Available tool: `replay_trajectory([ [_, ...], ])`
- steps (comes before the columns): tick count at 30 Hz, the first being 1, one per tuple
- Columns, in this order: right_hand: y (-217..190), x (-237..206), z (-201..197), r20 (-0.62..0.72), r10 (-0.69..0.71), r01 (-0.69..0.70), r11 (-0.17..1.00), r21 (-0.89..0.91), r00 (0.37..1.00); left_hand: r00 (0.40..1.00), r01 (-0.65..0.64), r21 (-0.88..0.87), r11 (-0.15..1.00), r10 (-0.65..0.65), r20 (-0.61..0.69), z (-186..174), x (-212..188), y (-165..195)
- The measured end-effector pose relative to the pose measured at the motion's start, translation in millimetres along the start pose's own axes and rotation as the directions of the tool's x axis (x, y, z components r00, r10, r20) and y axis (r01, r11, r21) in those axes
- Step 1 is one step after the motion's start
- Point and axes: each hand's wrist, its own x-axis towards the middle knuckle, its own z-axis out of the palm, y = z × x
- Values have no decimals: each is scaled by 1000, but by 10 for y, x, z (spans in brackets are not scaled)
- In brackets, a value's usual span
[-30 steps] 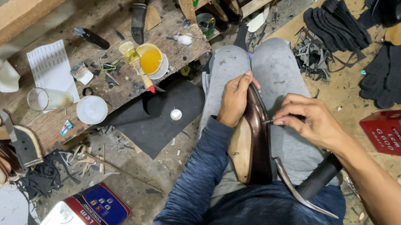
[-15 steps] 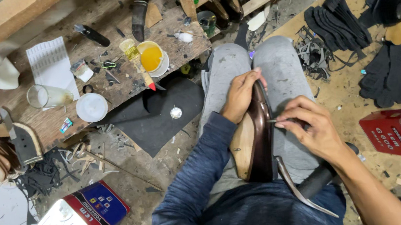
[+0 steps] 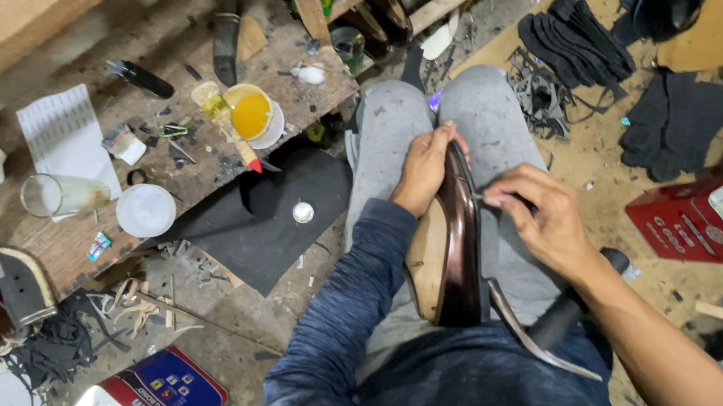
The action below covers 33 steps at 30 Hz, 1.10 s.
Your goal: The person sits on the floor of a shoe workshop and finishes a brown heeled shoe. They press and fit the sole, trim the sole edge with a curved blade, brush the sole, and then scrape and smooth the shoe's edge with a small hand tool.
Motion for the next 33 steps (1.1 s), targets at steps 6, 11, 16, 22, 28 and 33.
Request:
replay_trajectory([
  [6, -3, -39, 47, 46, 9, -11, 999, 43, 999, 1000, -13, 17, 1000, 14, -19, -37, -12, -34],
  [11, 13, -91, 79, -10, 68, -68, 997, 26, 998, 1000, 4, 52, 999, -3, -6, -65, -27, -23],
  [16, 26, -73, 81, -17, 69, -68, 997, 27, 998, 999, 36, 2, 999, -36, -22, -54, -15, -21],
  [22, 24, -40, 54, 28, 42, -44, 997, 63, 999, 1000, -10, -7, 1000, 10, -10, -41, -11, -67],
  [28, 46, -66, 75, 9, 76, -76, 997, 12, 997, 1000, 7, 36, 999, -7, -15, -40, -25, -40],
  [33, 72, -75, 82, 4, 86, -86, 994, 71, 996, 999, 28, 28, 999, -27, -38, -32, -34, -9],
])
